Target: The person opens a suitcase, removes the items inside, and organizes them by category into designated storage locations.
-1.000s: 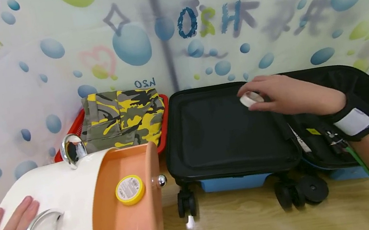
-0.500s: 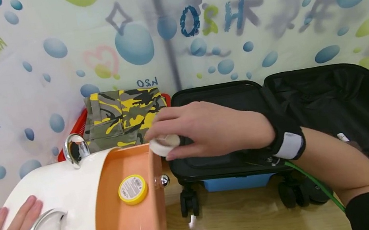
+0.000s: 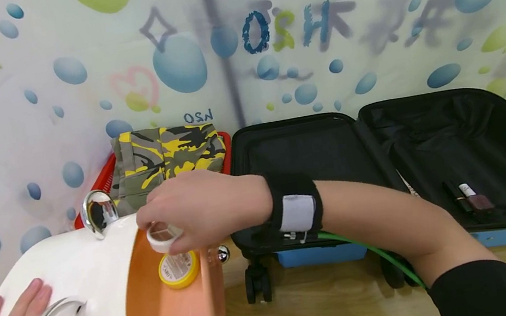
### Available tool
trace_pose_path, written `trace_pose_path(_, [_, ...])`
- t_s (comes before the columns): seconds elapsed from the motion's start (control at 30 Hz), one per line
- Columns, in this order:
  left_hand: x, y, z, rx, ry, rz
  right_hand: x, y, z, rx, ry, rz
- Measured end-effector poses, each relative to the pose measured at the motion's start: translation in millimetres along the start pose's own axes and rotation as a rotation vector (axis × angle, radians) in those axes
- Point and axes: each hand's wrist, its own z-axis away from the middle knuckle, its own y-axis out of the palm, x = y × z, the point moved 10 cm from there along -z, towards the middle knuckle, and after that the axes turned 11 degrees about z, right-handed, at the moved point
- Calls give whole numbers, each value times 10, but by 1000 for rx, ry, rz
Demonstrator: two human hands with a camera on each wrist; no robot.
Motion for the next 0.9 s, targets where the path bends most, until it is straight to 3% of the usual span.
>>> trace_pose_path(0.3, [44, -13, 18, -2, -122, 36, -103, 188, -263, 142, 163, 121])
trace_pose_path(0.43, [88, 29, 41, 58, -175, 21, -159, 245, -320, 213, 201, 123])
trace_pose_path(0.6, [153, 79, 72, 125, -226, 6, -146, 248, -336, 205, 151, 130])
trace_pose_path(0.73, [143, 69, 60, 111, -205, 9, -131, 233, -344, 173, 104, 132])
trace_pose_path(0.9, [138, 61, 56, 90, -189, 20, -120, 276, -362, 203, 45, 79])
